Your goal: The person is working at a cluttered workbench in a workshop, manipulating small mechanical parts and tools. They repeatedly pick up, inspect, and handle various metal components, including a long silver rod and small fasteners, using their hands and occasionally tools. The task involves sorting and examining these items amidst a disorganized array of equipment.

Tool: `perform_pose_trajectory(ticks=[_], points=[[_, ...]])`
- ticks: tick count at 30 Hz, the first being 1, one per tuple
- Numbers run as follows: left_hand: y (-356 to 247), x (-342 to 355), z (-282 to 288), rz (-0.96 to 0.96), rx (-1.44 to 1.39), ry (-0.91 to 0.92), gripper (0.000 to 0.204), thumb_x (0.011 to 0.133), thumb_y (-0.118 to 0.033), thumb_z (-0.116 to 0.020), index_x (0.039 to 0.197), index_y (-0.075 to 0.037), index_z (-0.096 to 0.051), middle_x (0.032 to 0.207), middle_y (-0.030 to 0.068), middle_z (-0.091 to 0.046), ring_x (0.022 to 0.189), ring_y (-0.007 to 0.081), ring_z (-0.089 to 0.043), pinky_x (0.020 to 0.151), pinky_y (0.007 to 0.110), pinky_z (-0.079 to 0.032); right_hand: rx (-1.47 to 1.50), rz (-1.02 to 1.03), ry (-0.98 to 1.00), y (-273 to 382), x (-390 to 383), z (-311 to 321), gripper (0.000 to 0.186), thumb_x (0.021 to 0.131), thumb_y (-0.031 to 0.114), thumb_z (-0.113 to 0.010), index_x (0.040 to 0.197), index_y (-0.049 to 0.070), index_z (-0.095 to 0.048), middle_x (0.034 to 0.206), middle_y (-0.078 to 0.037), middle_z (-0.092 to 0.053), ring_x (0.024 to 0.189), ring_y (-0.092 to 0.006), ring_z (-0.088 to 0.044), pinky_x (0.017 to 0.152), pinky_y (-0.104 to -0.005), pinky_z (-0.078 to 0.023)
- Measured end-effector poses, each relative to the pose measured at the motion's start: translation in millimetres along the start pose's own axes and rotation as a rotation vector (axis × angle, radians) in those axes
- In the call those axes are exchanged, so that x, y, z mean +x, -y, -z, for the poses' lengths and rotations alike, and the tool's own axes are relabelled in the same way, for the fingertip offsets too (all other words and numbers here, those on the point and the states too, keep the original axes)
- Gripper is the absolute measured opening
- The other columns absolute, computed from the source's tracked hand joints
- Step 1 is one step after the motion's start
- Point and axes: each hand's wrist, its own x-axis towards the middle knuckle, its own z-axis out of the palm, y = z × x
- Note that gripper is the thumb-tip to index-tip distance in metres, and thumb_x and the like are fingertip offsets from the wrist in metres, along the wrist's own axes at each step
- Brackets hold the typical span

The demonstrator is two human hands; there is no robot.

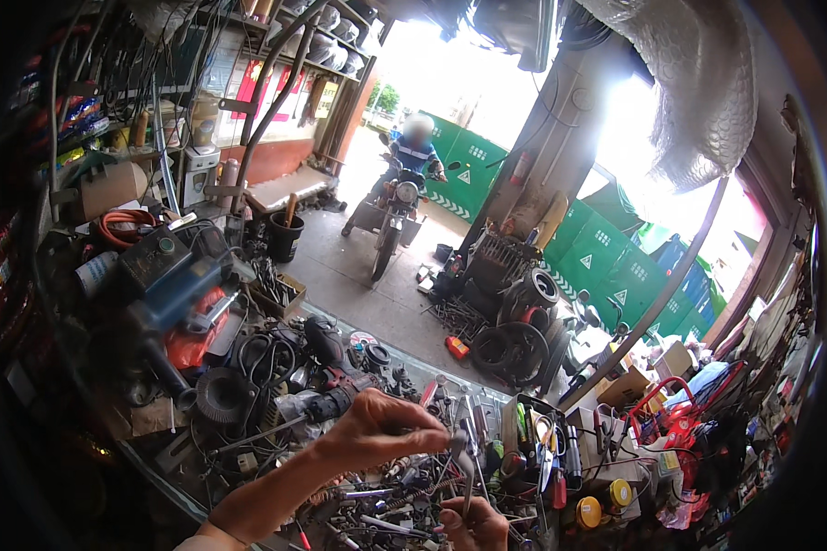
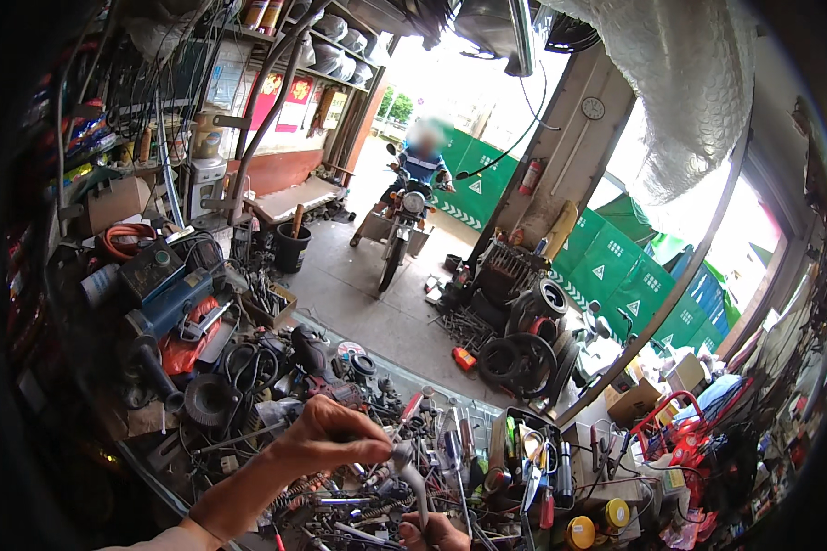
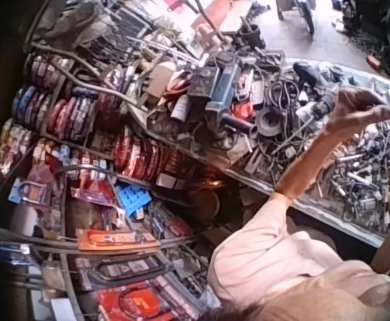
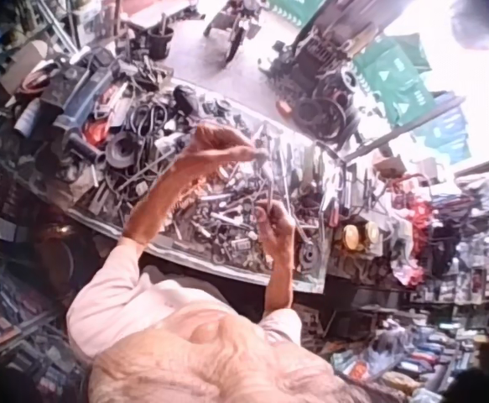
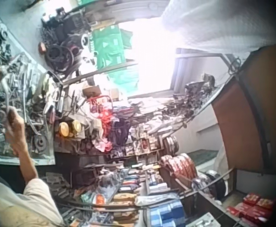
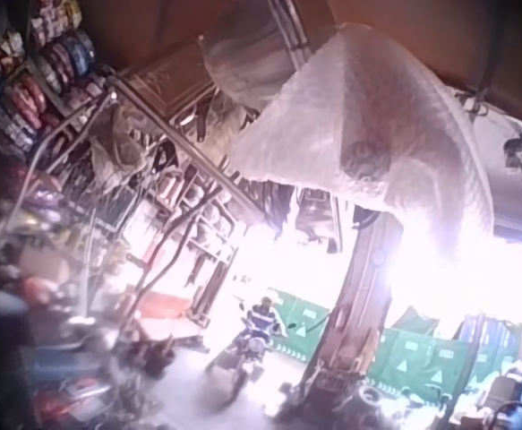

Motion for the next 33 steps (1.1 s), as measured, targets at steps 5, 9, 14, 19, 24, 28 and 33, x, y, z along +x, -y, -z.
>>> perform_pose_trajectory(ticks=[5, 9, 14, 19, 24, 28, 33], points=[[-11, -4, 12, -0.13, -0.007, 0.632, 0.015, 0.078, -0.011, -0.069, 0.087, 0.001, -0.068, 0.06, 0.0054, -0.061, 0.048, 0.0055, -0.049, 0.041, 0.023, -0.037, 0.003, 0.096, 0.308, -9, 12, 32, 0.011, 0.078, 0.002, -0.062, 0.089, 0.004, -0.062, 0.076, -0.005, -0.061, 0.068, -0.0123, -0.056, 0.06, -0.026, -0.045], [-24, -10, 8, -0.018, 0.16, 0.882, 0.018, 0.081, -0.018, -0.065, 0.079, 0.0, -0.066, 0.056, 0.0093, -0.058, 0.048, 0.0111, -0.053, 0.044, 0.031, -0.037, -0.624, 0.448, 0.304, 24, 25, 43, 0.018, 0.062, 0.001, -0.066, 0.08, 0.005, -0.064, 0.078, -0.011, -0.062, 0.079, -0.0301, -0.058, 0.076, -0.0392, -0.046], [-13, -16, 2, -0.028, 0.89, 0.712, 0.031, 0.081, -0.033, -0.059, 0.068, -0.006, -0.063, 0.05, 0.0066, -0.05, 0.047, 0.0226, -0.051, 0.047, 0.04, -0.036, -1.031, 0.465, -0.014, 37, 31, 53, 0.023, 0.063, 0.004, -0.06, 0.085, 0.009, -0.064, 0.079, -0.01, -0.061, 0.08, -0.03, -0.057, 0.074, -0.0385, -0.044], [-1, -9, -5, 0.046, 1.177, 0.247, 0.021, 0.079, -0.034, -0.062, 0.082, -0.015, -0.07, 0.056, 0.0067, -0.059, 0.052, 0.0245, -0.059, 0.051, 0.034, -0.044, -1.236, 0.384, -0.313, 51, 12, 44, 0.031, 0.058, 0.006, -0.061, 0.089, 0.011, -0.064, 0.08, -0.01, -0.061, 0.074, -0.0274, -0.057, 0.068, -0.04, -0.044], [7, -2, -11, -0.108, 0.84, -0.302, 0.017, 0.074, -0.022, -0.072, 0.086, -0.009, -0.071, 0.054, 0.0068, -0.06, 0.041, 0.0083, -0.049, 0.041, 0.026, -0.037, -1.012, 0.424, -0.328, 36, -5, 17, 0.01, 0.07, 0.009, -0.065, 0.08, 0.008, -0.064, 0.064, -0.01, -0.059, 0.058, -0.0278, -0.058, 0.052, -0.0356, -0.044], [3, -2, -6, 0.012, 0.358, -0.226, 0.017, 0.078, -0.019, -0.071, 0.084, -0.003, -0.07, 0.055, 0.0004, -0.06, 0.047, 0.0027, -0.047, 0.044, 0.022, -0.035, -0.561, 0.214, -0.059, 18, -10, 1, 0.014, 0.081, 0.018, -0.065, 0.083, 0.005, -0.063, 0.056, -0.006, -0.048, 0.047, -0.0158, -0.046, 0.047, -0.0296, -0.037], [-14, -1, 7, -0.02, 0.022, 0.188, 0.015, 0.075, -0.01, -0.073, 0.083, 0.002, -0.069, 0.062, 0.004, -0.064, 0.053, 0.0047, -0.054, 0.045, 0.02, -0.041, 0.148, -0.166, 0.165, 14, -10, 4, 0.016, 0.085, 0.016, -0.062, 0.089, 0.001, -0.062, 0.065, 0.005, -0.054, 0.053, -0.0006, -0.041, 0.045, -0.0171, -0.031]])
